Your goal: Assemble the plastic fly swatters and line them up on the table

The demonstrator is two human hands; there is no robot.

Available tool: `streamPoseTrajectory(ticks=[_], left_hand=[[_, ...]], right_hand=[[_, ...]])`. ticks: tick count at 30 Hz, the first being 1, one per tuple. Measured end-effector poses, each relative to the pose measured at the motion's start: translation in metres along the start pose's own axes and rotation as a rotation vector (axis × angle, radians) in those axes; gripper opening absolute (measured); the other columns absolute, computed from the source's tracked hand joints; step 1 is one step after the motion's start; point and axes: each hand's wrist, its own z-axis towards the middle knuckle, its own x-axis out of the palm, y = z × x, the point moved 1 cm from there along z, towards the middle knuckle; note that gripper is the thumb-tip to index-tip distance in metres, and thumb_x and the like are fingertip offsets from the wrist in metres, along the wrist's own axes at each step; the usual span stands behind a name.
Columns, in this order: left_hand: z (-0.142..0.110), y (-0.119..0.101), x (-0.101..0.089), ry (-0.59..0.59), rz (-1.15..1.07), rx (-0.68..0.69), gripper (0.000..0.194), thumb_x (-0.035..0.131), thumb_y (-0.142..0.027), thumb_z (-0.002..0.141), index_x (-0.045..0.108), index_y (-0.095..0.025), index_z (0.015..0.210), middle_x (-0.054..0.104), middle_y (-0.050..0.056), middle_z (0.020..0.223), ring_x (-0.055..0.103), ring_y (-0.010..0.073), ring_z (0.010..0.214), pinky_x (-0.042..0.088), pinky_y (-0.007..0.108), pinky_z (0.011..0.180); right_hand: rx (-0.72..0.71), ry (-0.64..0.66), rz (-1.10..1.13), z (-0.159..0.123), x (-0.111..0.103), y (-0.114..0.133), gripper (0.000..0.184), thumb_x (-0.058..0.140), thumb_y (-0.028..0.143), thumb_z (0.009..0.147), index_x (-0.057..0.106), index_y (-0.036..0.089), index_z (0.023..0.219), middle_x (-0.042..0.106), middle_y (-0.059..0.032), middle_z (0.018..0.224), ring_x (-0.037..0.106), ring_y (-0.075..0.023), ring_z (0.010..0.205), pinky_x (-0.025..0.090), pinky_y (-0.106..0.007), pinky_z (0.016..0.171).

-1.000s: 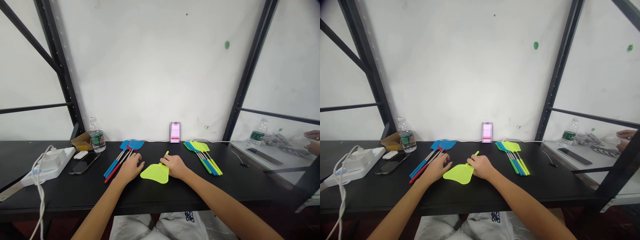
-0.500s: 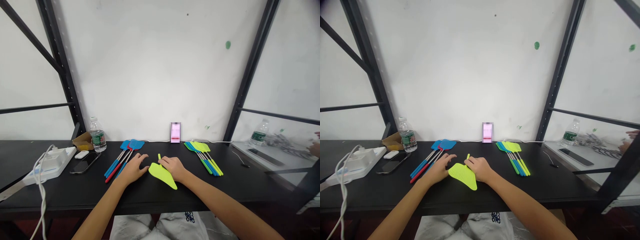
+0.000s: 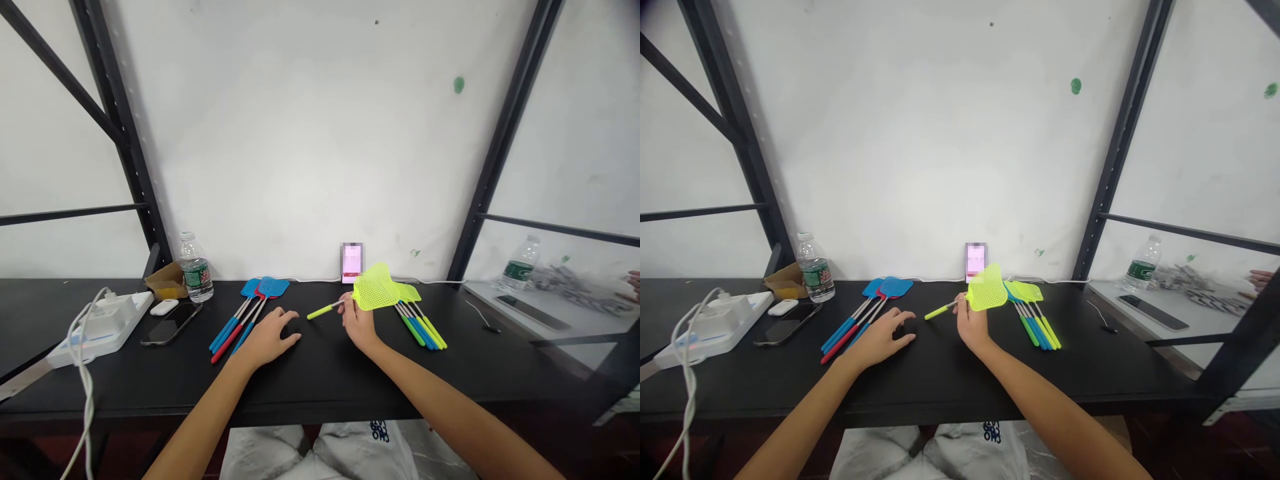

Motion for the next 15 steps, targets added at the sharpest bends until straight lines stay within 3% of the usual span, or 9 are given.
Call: streamPoseTrajectory(ticks=[3,6,11,15], left_hand=[[0.0,-0.002,0.0,0.011,0.007,-0.009,0.037,0.054,-0.046,0.084,0.058,-0.026,0.115,0.052,0.004,0.098,0.055,0.02,0.092,0.044,0.029,0.08],[0.0,-0.004,0.001,0.007,0.016,-0.004,0.033,0.055,-0.046,0.083,0.059,-0.025,0.109,0.053,0.003,0.098,0.055,0.0197,0.091,0.043,0.029,0.08],[-0.001,-0.01,0.006,-0.004,0.022,0.046,0.032,0.055,-0.047,0.084,0.057,-0.024,0.106,0.052,0.003,0.1,0.055,0.0187,0.089,0.043,0.028,0.078],[0.0,-0.015,0.009,0.006,0.032,0.049,0.027,0.052,-0.044,0.086,0.058,-0.023,0.101,0.053,0.003,0.097,0.055,0.0185,0.087,0.042,0.028,0.076]], right_hand=[[0.019,-0.117,0.009,0.005,-0.003,-0.007,0.053,0.033,0.066,0.089,0.057,0.022,0.073,0.058,-0.0056,0.063,0.055,-0.0185,0.056,0.042,-0.029,0.051],[0.092,-0.121,0.034,0.007,-0.003,-0.011,0.052,0.036,0.066,0.088,0.054,0.021,0.066,0.054,-0.003,0.053,0.051,-0.0165,0.047,0.038,-0.028,0.046],[0.216,-0.002,0.184,0.007,0.004,-0.011,0.045,0.049,0.059,0.085,0.054,0.019,0.065,0.047,0.0031,0.045,0.041,-0.0107,0.035,0.033,-0.026,0.04],[0.258,0.103,0.274,0.007,0.008,-0.016,0.047,0.053,0.06,0.083,0.058,0.016,0.07,0.056,0.0,0.052,0.053,-0.0125,0.04,0.035,-0.024,0.04]])
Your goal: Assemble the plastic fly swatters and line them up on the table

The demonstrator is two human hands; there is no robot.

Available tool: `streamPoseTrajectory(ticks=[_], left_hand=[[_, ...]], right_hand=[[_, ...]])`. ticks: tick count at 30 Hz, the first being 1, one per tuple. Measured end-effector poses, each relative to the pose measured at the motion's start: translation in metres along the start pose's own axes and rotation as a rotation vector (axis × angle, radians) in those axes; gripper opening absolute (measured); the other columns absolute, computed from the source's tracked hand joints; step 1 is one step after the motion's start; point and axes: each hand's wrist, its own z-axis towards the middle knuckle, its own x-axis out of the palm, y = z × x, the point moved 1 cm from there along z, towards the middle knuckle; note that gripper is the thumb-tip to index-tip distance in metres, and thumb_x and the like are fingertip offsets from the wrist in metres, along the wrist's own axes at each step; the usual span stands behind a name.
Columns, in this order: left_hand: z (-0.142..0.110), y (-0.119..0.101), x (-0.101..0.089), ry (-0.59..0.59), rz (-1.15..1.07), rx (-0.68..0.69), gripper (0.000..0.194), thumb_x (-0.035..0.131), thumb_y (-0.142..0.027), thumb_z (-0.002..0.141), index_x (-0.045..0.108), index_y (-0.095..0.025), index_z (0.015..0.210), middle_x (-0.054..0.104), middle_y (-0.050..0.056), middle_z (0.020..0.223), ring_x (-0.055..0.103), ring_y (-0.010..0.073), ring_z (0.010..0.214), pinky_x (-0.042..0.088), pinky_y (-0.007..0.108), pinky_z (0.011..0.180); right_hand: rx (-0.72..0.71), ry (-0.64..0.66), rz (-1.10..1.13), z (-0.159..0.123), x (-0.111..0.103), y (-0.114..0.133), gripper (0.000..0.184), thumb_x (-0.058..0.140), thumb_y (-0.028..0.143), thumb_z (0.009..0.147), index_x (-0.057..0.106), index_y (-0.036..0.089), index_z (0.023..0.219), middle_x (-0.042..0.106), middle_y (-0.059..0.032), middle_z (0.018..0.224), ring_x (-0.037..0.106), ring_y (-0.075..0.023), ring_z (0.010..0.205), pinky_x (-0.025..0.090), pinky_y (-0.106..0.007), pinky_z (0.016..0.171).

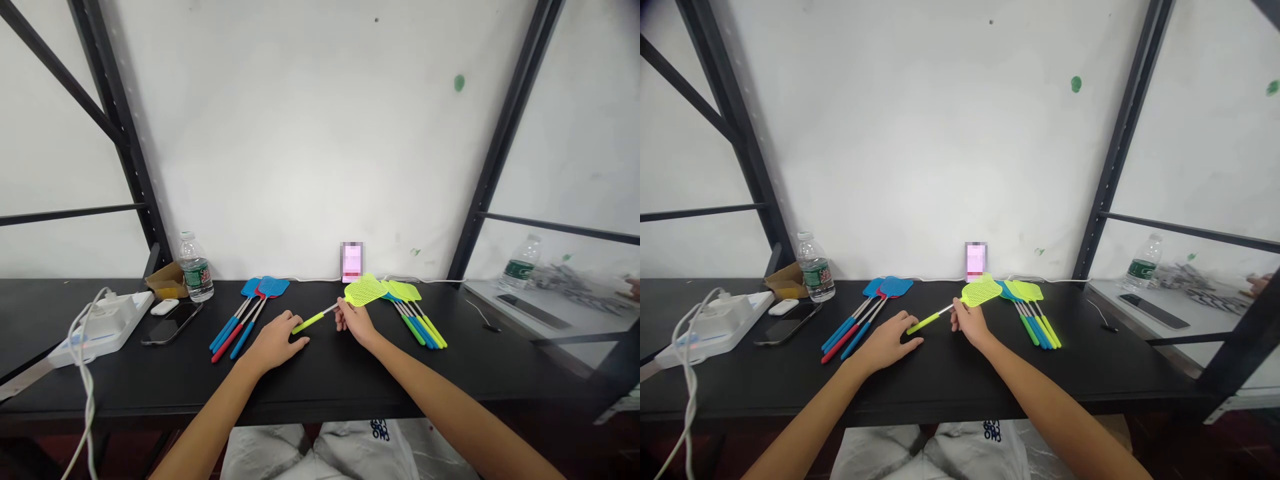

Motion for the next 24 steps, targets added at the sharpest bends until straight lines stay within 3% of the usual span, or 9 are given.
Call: streamPoseTrajectory(ticks=[6,12,17,24], left_hand=[[0.002,-0.004,0.0,0.03,0.02,-0.019,0.017,0.045,-0.034,0.089,0.055,-0.021,0.084,0.053,0.002,0.086,0.054,0.0165,0.077,0.039,0.026,0.068],[0.003,-0.001,0.002,0.015,0.04,-0.01,0.014,0.047,-0.033,0.088,0.052,-0.021,0.082,0.056,0.002,0.084,0.055,0.0172,0.078,0.037,0.026,0.067],[0.003,0.0,0.004,0.013,0.07,0.008,0.014,0.047,-0.034,0.089,0.05,-0.022,0.082,0.058,0.002,0.085,0.056,0.0184,0.081,0.037,0.026,0.069],[0.003,0.003,0.008,0.003,0.089,0.019,0.022,0.032,-0.032,0.097,0.048,-0.021,0.086,0.059,0.004,0.085,0.057,0.0199,0.083,0.037,0.028,0.071]], right_hand=[[-0.063,0.053,-0.059,0.003,-0.002,-0.007,0.05,0.054,0.061,0.083,0.065,0.013,0.071,0.069,-0.0097,0.072,0.067,-0.0195,0.066,0.05,-0.029,0.061],[-0.077,0.105,-0.107,0.002,-0.003,-0.006,0.05,0.053,0.061,0.084,0.069,0.013,0.081,0.07,-0.01,0.084,0.066,-0.0229,0.085,0.051,-0.034,0.079],[-0.136,0.147,-0.241,-0.003,-0.005,0.002,0.048,0.048,0.059,0.087,0.069,0.016,0.08,0.069,-0.0066,0.085,0.063,-0.0223,0.086,0.048,-0.035,0.082],[-0.336,0.335,-0.46,-0.014,0.001,0.018,0.031,0.049,0.043,0.092,0.068,0.019,0.088,0.07,-0.0039,0.089,0.063,-0.0204,0.084,0.045,-0.032,0.08]])
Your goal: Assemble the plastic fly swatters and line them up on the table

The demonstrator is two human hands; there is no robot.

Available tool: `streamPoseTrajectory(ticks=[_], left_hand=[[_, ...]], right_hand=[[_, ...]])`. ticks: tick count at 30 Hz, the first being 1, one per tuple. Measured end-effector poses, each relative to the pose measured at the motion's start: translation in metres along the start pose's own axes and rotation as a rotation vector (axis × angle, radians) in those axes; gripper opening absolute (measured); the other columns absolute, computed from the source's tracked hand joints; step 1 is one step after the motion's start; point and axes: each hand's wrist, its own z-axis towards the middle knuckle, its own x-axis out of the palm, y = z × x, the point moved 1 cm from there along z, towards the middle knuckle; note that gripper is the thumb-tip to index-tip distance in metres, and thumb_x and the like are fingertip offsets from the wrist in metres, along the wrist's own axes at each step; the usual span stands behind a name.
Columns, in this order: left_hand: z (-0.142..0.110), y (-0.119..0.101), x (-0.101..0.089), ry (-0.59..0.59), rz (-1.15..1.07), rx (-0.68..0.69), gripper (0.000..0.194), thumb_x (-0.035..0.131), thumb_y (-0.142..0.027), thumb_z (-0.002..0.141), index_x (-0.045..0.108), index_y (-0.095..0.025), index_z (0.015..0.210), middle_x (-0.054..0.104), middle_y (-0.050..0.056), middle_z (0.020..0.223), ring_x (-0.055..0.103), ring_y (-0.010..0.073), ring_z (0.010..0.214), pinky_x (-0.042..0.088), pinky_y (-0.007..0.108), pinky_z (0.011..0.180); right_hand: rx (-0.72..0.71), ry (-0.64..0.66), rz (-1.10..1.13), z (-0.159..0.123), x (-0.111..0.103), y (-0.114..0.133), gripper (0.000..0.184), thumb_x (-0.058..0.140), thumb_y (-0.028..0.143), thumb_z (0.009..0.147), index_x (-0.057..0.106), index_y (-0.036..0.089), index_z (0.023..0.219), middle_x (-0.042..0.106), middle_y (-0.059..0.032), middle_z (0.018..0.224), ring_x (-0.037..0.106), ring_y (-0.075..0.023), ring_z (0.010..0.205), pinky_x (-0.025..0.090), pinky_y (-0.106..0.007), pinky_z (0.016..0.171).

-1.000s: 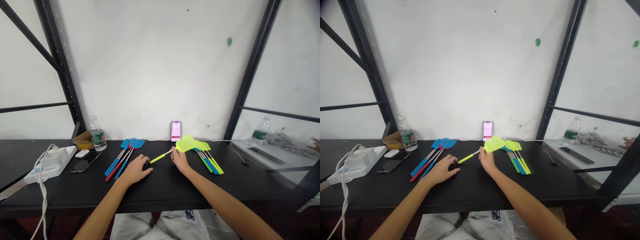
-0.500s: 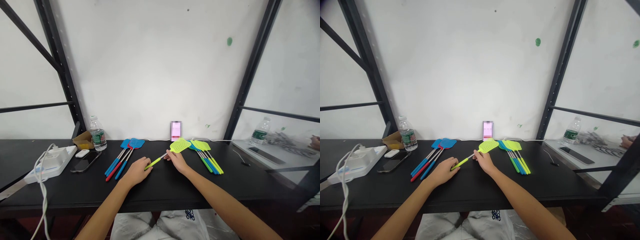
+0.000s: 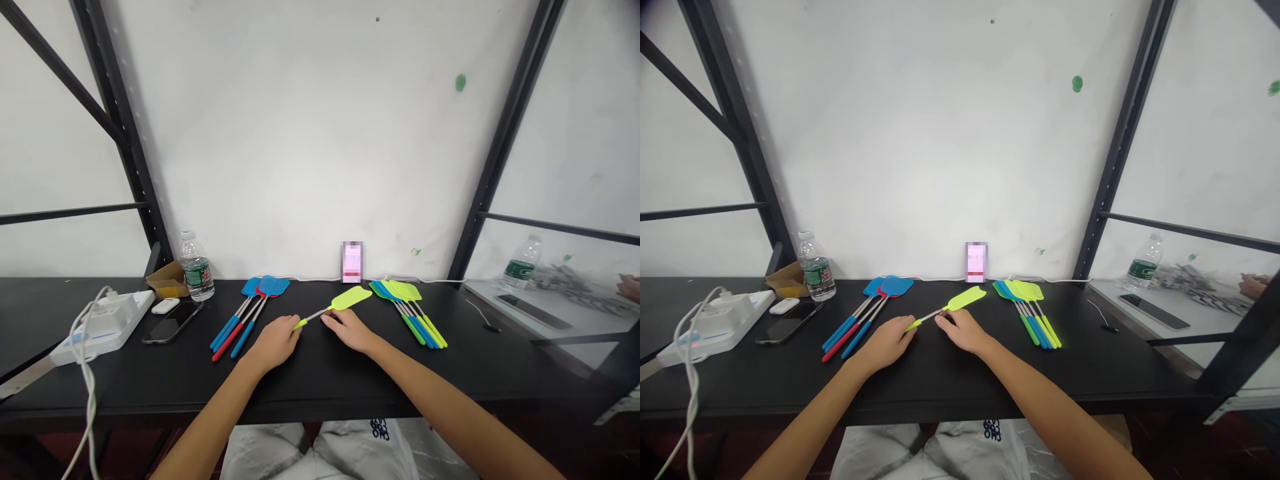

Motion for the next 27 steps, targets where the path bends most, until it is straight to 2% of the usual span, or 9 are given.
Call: streamPoseTrajectory(ticks=[5,9,13,16,18,22,24,27], left_hand=[[0.002,0.006,0.004,0.004,-0.021,-0.052,0.024,0.026,-0.032,0.098,0.043,-0.021,0.085,0.057,0.005,0.079,0.055,0.0194,0.072,0.035,0.028,0.065],[0.003,0.008,0.005,-0.007,-0.039,-0.045,0.023,0.026,-0.032,0.099,0.04,-0.022,0.083,0.056,0.004,0.077,0.055,0.019,0.071,0.034,0.027,0.064],[0.003,0.009,0.006,-0.007,-0.043,-0.048,0.024,0.027,-0.033,0.099,0.038,-0.022,0.081,0.055,0.004,0.077,0.055,0.0191,0.072,0.034,0.028,0.065],[0.003,0.01,0.006,0.001,-0.048,-0.054,0.024,0.027,-0.033,0.098,0.037,-0.022,0.08,0.055,0.004,0.077,0.055,0.0191,0.072,0.035,0.028,0.065],[0.003,0.01,0.006,0.003,-0.042,-0.049,0.023,0.028,-0.032,0.098,0.038,-0.022,0.08,0.055,0.004,0.077,0.055,0.0192,0.073,0.035,0.028,0.065],[0.004,0.009,0.006,0.001,-0.038,-0.036,0.023,0.028,-0.031,0.098,0.038,-0.022,0.079,0.055,0.004,0.077,0.054,0.0192,0.073,0.035,0.028,0.065],[0.004,0.009,0.006,-0.001,-0.038,-0.031,0.023,0.028,-0.031,0.098,0.038,-0.022,0.078,0.054,0.004,0.077,0.054,0.0192,0.073,0.034,0.028,0.065],[0.004,0.009,0.006,-0.005,-0.04,-0.025,0.024,0.028,-0.032,0.098,0.038,-0.022,0.078,0.054,0.003,0.077,0.053,0.0194,0.073,0.034,0.029,0.065]], right_hand=[[0.08,-0.132,0.097,-0.001,-0.003,-0.004,0.036,0.048,0.044,0.091,0.065,0.019,0.073,0.07,-0.0041,0.074,0.067,-0.0196,0.074,0.047,-0.03,0.075],[0.169,-0.21,0.232,0.001,-0.006,-0.01,0.039,0.05,0.048,0.089,0.06,0.019,0.065,0.063,-0.0016,0.053,0.065,-0.0188,0.056,0.047,-0.03,0.068],[0.292,-0.266,0.582,0.006,-0.011,-0.015,0.04,0.053,0.051,0.085,0.059,0.018,0.062,0.054,0.0003,0.044,0.059,-0.0182,0.044,0.048,-0.033,0.061],[0.39,-0.332,0.842,0.008,-0.021,-0.018,0.038,0.055,0.049,0.083,0.058,0.017,0.062,0.045,0.0032,0.041,0.047,-0.0129,0.036,0.047,-0.032,0.055],[0.429,-0.363,0.967,0.009,-0.028,-0.02,0.037,0.054,0.047,0.083,0.058,0.017,0.061,0.039,0.0048,0.041,0.036,-0.0089,0.034,0.043,-0.028,0.048],[0.457,-0.369,1.117,0.009,-0.036,-0.022,0.036,0.053,0.044,0.084,0.057,0.016,0.061,0.03,0.0065,0.041,0.019,-0.0056,0.035,0.024,-0.021,0.037],[0.452,-0.37,1.144,0.008,-0.038,-0.023,0.036,0.052,0.044,0.084,0.057,0.016,0.061,0.029,0.0065,0.041,0.017,-0.0059,0.036,0.019,-0.02,0.036],[0.448,-0.374,1.165,0.008,-0.038,-0.024,0.037,0.052,0.044,0.083,0.057,0.016,0.061,0.027,0.0064,0.042,0.017,-0.0063,0.037,0.019,-0.021,0.036]])
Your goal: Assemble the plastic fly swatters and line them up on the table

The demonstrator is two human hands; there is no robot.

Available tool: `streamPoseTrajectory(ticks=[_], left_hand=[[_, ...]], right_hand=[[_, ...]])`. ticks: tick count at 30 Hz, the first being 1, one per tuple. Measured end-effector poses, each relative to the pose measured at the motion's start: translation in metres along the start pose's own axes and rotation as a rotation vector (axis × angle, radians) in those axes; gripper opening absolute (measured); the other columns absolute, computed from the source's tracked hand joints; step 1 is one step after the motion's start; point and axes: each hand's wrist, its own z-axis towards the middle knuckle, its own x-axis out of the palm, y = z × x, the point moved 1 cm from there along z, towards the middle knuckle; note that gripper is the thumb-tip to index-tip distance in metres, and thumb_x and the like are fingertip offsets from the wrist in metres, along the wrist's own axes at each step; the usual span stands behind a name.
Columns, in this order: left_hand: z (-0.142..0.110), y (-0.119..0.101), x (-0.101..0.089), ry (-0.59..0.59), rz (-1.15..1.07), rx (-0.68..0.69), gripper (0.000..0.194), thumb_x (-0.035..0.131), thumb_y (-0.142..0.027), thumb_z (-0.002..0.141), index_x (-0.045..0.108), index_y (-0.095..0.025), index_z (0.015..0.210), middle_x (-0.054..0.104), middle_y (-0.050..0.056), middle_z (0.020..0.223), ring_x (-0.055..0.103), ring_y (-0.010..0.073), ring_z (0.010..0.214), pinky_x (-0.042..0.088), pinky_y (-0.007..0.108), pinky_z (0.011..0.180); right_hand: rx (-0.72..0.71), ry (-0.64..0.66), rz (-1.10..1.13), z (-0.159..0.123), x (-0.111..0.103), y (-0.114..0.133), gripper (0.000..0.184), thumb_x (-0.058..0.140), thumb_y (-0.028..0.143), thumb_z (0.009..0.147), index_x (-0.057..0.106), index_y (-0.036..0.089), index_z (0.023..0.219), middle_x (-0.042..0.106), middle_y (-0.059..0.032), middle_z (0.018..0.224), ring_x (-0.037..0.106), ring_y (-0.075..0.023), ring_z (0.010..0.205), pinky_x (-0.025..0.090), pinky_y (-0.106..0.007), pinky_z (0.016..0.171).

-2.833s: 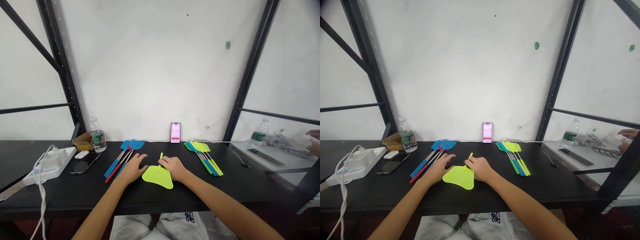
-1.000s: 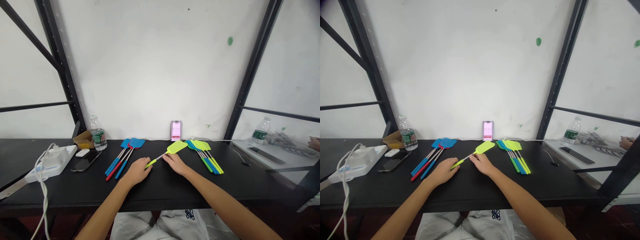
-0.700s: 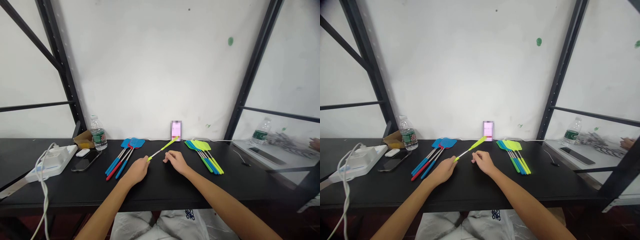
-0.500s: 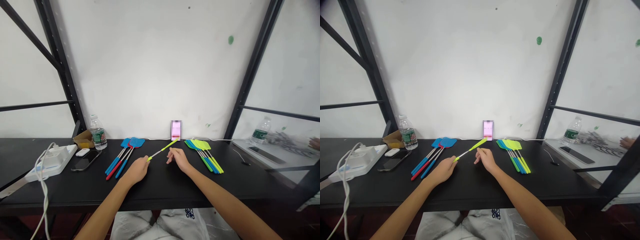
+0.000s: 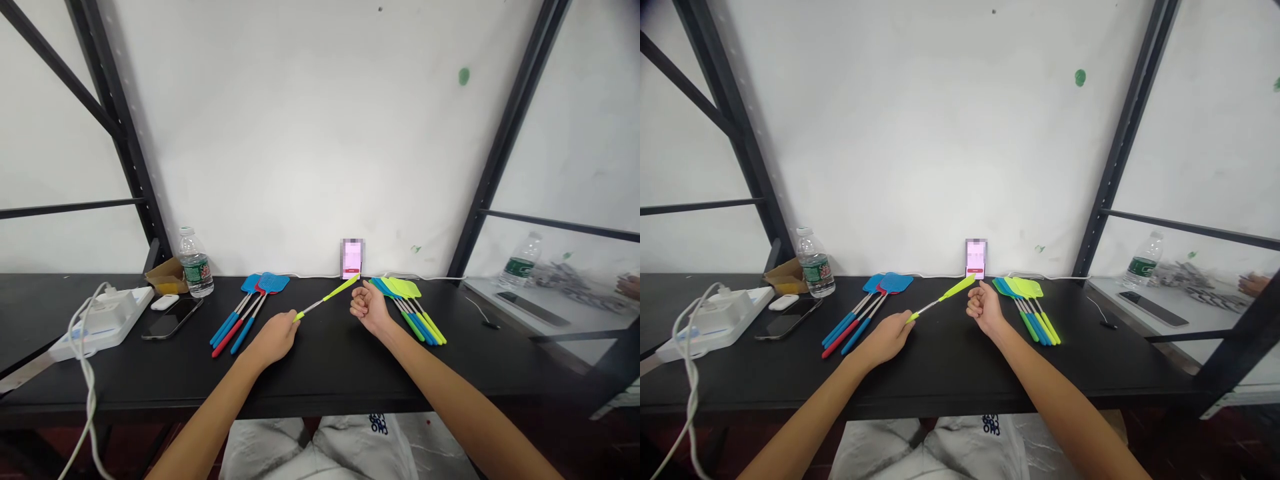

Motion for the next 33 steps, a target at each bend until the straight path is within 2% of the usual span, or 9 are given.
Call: streamPoseTrajectory(ticks=[8,10,14,19,25,33], left_hand=[[-0.001,-0.002,-0.001,0.01,-0.001,-0.004,0.025,0.028,-0.031,0.097,0.04,-0.022,0.078,0.055,0.004,0.077,0.053,0.0197,0.073,0.034,0.029,0.065],[-0.001,-0.002,-0.001,0.011,-0.002,-0.007,0.025,0.029,-0.031,0.097,0.04,-0.022,0.078,0.055,0.004,0.078,0.053,0.0194,0.073,0.034,0.029,0.065],[-0.001,-0.002,-0.001,0.004,-0.004,0.003,0.025,0.029,-0.031,0.097,0.04,-0.022,0.077,0.055,0.003,0.077,0.053,0.0193,0.073,0.034,0.028,0.065],[-0.002,-0.003,-0.002,-0.001,0.004,0.007,0.025,0.03,-0.03,0.097,0.041,-0.021,0.077,0.055,0.004,0.077,0.053,0.019,0.073,0.034,0.029,0.065],[-0.001,-0.004,-0.003,0.008,0.009,0.002,0.024,0.03,-0.029,0.097,0.043,-0.021,0.079,0.057,0.004,0.079,0.054,0.0196,0.076,0.036,0.03,0.067],[-0.001,-0.004,-0.002,0.01,0.005,0.005,0.024,0.03,-0.03,0.097,0.043,-0.021,0.078,0.056,0.004,0.078,0.054,0.0198,0.075,0.036,0.03,0.067]], right_hand=[[-0.045,-0.014,-0.093,0.001,-0.002,0.001,0.04,0.049,0.048,0.084,0.057,0.017,0.061,0.03,0.0059,0.043,0.02,-0.0063,0.036,0.023,-0.021,0.035],[-0.111,-0.011,-0.24,0.001,-0.002,-0.002,0.041,0.05,0.05,0.085,0.056,0.017,0.061,0.033,0.0055,0.042,0.025,-0.007,0.034,0.029,-0.023,0.036],[-0.282,0.043,-0.669,-0.004,0.001,-0.014,0.043,0.051,0.053,0.086,0.055,0.019,0.061,0.042,0.0036,0.041,0.041,-0.0111,0.035,0.043,-0.027,0.045],[-0.347,0.062,-0.962,-0.01,0.004,-0.022,0.047,0.044,0.056,0.089,0.055,0.02,0.062,0.048,0.0022,0.039,0.054,-0.0149,0.04,0.049,-0.028,0.054],[-0.385,0.024,-1.015,-0.011,0.004,-0.016,0.047,0.043,0.056,0.089,0.055,0.02,0.061,0.051,0.0014,0.042,0.056,-0.0158,0.042,0.047,-0.027,0.053],[-0.408,0.025,-0.958,-0.009,0.002,-0.018,0.046,0.046,0.056,0.088,0.056,0.021,0.06,0.05,0.001,0.04,0.055,-0.016,0.042,0.049,-0.029,0.056]])
